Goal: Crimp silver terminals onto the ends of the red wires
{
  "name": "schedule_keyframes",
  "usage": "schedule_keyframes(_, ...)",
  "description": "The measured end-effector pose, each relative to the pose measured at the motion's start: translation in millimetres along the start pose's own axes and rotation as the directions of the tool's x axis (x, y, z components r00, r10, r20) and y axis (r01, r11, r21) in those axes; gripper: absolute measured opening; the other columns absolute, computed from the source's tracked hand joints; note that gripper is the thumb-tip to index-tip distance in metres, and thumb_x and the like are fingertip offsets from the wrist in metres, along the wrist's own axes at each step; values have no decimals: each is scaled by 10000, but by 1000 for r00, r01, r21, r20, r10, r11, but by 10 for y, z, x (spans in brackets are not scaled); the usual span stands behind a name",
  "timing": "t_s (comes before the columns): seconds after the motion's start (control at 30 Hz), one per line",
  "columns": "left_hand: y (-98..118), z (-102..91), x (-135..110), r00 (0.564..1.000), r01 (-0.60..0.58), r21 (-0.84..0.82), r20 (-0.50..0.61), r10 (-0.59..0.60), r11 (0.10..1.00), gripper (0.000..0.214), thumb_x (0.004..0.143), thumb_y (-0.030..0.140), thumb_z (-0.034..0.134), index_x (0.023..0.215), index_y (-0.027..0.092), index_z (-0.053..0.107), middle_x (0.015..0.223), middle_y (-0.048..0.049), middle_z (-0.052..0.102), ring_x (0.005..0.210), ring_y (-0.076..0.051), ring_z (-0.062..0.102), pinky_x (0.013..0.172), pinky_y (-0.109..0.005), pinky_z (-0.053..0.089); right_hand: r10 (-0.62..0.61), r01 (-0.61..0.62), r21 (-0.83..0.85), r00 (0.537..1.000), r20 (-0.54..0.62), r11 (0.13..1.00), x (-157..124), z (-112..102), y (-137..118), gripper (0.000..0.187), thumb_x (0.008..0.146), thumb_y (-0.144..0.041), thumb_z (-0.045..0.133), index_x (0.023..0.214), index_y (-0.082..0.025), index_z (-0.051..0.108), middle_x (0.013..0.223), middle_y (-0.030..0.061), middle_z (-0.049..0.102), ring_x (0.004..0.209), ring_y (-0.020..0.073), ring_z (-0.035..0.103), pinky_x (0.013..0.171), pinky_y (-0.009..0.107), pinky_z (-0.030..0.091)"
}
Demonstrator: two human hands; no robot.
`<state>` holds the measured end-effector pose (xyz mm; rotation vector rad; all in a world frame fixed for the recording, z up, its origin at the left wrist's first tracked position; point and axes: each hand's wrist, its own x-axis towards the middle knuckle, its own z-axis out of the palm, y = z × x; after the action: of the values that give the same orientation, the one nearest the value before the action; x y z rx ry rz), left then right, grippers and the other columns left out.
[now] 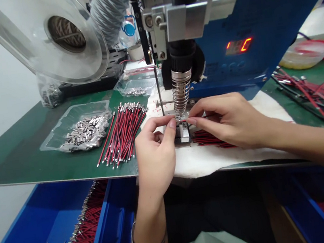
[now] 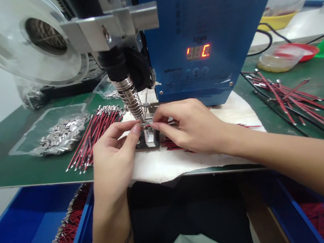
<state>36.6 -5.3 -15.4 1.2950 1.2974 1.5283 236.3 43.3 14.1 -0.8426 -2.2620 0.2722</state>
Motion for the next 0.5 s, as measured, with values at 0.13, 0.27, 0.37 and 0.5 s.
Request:
schedule_keyframes(0.13,-6,4,7,1000,0,-4,2,0,1000,129,966,337,828,973,208,830,699,-4,668,706,-147,667,605,-197,502,-10,10,11,1000,5,1000,9,-6,-4,188,1033,-269,652,880,-224,752,696,-8,714,503,147,513,595,321,431)
schedule_keyframes(0.27,1,3,-4,1000,-1,4,1,1,1000,121,965,330,825,959,209,820,681,2,652,694,-145,658,595,-194,492,-34,34,43,999,0,999,6,7,-14,187,1035,-252,664,868,-220,740,720,-10,724,518,143,528,608,317,441)
schedule_keyframes(0.37,5,-5,-9,1000,-2,12,4,2,1000,110,965,316,820,954,208,811,666,8,621,709,-151,658,606,-199,496,-28,29,48,1000,-9,998,-5,26,-15,182,1044,-252,677,878,-211,739,732,-11,728,520,136,529,618,312,444)
schedule_keyframes(0.5,6,-15,-1,1000,0,17,4,0,1000,103,967,312,821,953,211,810,637,21,573,741,-156,666,639,-201,506,4,-3,35,1000,-23,999,-4,39,-17,165,1046,-265,683,911,-209,759,762,5,752,546,150,565,634,318,448)
